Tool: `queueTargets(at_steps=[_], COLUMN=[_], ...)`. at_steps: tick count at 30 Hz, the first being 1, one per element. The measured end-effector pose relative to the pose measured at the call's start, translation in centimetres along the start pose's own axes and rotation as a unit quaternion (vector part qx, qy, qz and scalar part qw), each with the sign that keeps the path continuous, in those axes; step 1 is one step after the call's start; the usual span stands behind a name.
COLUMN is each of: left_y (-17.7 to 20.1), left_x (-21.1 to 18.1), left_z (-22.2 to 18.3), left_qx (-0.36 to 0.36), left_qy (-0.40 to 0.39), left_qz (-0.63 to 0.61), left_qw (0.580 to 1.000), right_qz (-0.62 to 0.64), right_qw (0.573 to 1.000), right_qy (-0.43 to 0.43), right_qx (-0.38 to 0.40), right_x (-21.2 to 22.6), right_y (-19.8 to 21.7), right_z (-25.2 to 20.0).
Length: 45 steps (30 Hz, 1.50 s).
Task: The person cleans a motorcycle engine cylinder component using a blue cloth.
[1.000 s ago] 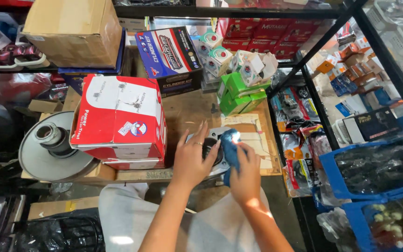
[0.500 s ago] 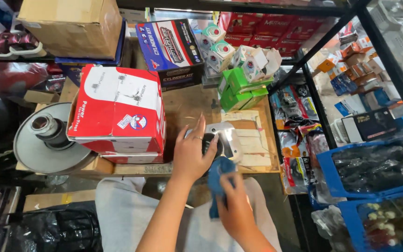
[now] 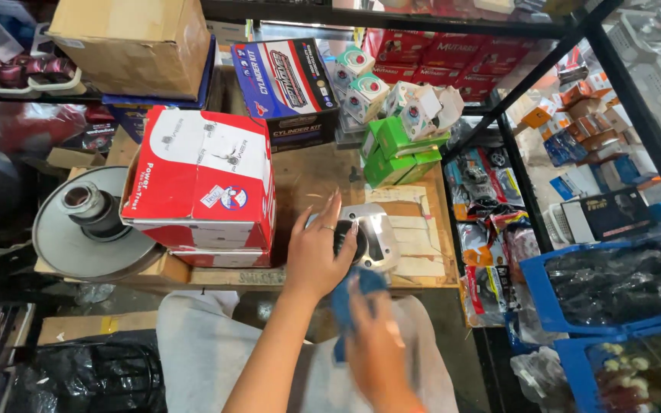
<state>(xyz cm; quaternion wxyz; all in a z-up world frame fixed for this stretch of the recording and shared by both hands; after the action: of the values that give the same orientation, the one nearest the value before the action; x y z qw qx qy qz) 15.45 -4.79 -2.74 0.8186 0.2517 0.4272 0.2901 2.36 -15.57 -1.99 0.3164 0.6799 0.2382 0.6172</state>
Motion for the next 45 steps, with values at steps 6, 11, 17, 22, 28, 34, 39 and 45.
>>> queueTargets(at_steps=[6, 11, 17, 22, 28, 34, 39, 45], left_y=[0.0, 0.0, 0.0, 0.0, -0.1, -0.2, -0.4, 0.4], left_x=[0.1, -0.1, 0.0, 0.3, -0.1, 0.2, 0.4, -0.4], left_z=[0.0, 0.1, 0.0, 0.1, 0.0, -0.2, -0.2, 0.1], left_qx=[0.005, 0.000, -0.009, 0.011, -0.001, -0.003, -0.002, 0.019], left_qy=[-0.002, 0.000, 0.003, 0.021, -0.001, 0.005, -0.012, -0.005], left_qz=[-0.009, -0.007, -0.011, -0.021, -0.010, -0.006, -0.002, -0.006], left_qw=[1.000, 1.000, 1.000, 1.000, 1.000, 1.000, 1.000, 1.000], right_qz=[0.188, 0.108, 0.015, 0.198, 0.142, 0.045, 0.266, 0.125], right_qw=[0.969, 0.975, 0.997, 0.958, 0.935, 0.992, 0.952, 0.963], right_qy=[0.160, 0.083, 0.063, 0.206, 0.112, 0.025, 0.149, 0.089], right_qx=[-0.001, -0.176, -0.030, -0.004, -0.304, -0.118, 0.011, -0.221], right_x=[-5.8, -4.9, -2.3, -4.7, -9.2, -4.1, -16.4, -4.2], right_y=[-2.2, 4.7, -0.5, 0.5, 5.8, -2.2, -8.3, 7.8], right_z=[-3.0, 3.1, 0.2, -1.7, 4.6, 0.8, -4.3, 6.2])
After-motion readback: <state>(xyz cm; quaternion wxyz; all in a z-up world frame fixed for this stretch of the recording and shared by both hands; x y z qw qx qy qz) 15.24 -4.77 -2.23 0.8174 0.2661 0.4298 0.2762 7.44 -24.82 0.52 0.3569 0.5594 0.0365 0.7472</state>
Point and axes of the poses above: each hand's wrist, its own z-axis towards the middle knuckle, its own y-axis out of the back of the hand, x = y × z, the point moved 3 cm from there along z, towards the middle knuckle, and after that the axes turned 10 degrees about z, right-handed, at the moved point
